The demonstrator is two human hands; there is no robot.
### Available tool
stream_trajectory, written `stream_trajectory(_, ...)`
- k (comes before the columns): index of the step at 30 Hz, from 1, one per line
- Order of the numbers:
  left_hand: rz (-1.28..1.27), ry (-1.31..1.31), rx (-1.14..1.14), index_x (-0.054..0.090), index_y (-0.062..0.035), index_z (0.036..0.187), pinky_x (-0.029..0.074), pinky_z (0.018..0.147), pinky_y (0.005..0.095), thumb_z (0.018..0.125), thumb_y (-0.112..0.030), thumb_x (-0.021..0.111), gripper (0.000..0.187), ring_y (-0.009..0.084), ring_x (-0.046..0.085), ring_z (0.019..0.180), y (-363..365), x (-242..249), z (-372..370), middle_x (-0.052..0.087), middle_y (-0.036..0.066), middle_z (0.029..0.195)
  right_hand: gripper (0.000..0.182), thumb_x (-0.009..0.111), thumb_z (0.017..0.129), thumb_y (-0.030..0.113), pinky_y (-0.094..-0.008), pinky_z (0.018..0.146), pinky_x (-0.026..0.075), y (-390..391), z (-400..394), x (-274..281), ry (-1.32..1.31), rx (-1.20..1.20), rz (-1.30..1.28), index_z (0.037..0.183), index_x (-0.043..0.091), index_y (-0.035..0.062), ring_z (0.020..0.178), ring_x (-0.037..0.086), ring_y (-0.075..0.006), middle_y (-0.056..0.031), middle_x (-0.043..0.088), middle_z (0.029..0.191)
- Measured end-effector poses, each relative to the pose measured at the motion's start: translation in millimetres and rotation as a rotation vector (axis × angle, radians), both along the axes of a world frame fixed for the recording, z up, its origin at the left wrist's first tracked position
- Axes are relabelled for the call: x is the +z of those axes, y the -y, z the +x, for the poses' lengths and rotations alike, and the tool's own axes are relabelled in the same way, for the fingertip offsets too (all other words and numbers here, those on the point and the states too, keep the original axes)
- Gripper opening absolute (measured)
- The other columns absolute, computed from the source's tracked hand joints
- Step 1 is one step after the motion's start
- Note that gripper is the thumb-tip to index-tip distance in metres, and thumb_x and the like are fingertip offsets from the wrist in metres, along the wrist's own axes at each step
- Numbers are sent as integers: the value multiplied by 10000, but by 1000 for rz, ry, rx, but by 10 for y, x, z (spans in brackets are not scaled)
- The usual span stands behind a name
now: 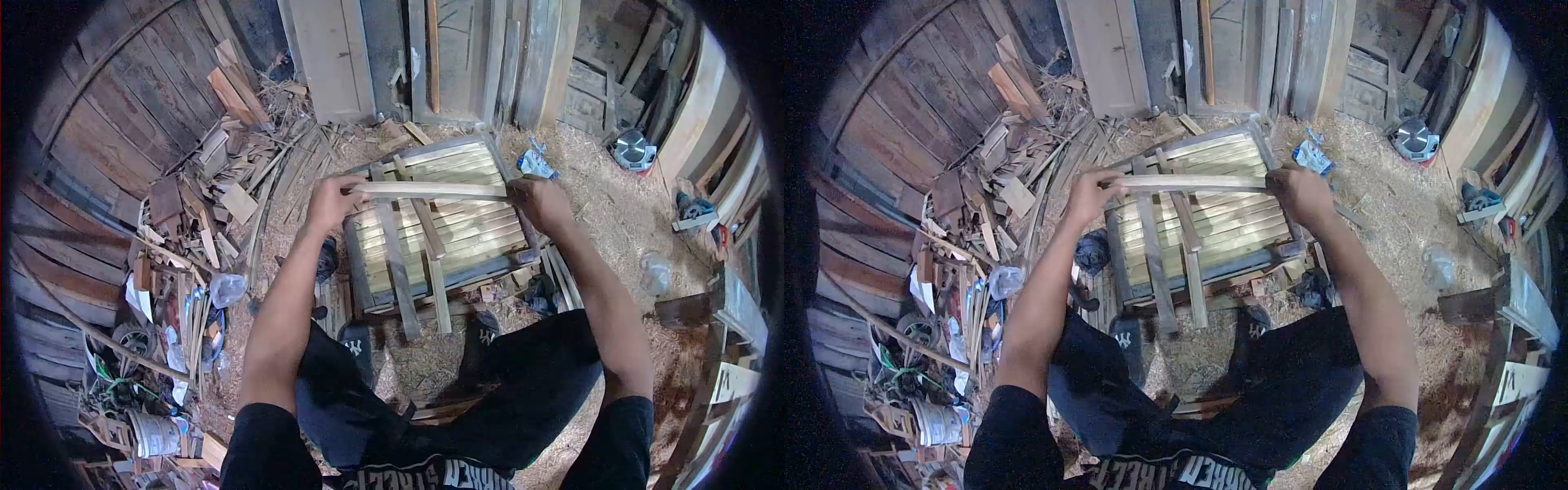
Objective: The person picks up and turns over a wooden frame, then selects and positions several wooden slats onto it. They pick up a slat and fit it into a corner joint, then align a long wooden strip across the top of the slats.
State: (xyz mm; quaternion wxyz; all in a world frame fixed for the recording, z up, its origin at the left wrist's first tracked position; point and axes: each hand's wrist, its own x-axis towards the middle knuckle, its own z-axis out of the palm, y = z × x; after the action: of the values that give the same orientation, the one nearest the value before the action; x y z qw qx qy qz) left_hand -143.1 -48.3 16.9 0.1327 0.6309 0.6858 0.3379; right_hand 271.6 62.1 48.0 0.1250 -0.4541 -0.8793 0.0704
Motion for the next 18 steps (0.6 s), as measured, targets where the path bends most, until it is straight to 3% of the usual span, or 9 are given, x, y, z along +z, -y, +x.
stream_trajectory(9,16,-44,-37,776,-41,1176,545,953,427,808,-105,862,383,381,713,1077,15,-191,-231,737,216,1185,175,708,934,256,-486,844,574,1,-135,-141,18,46,-82,1021,793,131,955,724,-374,-141,744,1031)
stream_trajectory(13,69,22,-51,779,-60,1166,538,960,437,789,-98,874,391,380,703,1065,-77,-340,-341,733,201,1106,277,709,950,278,-486,845,580,34,-199,-157,55,47,-45,1201,772,178,939,721,-381,-126,749,1040)
stream_trajectory(18,9,57,-83,773,-72,1206,542,945,426,812,-66,852,402,351,708,1059,-65,-345,-346,735,182,1132,341,688,969,327,-494,842,578,69,-577,-168,58,145,25,1274,744,185,950,722,-371,-126,747,1062)
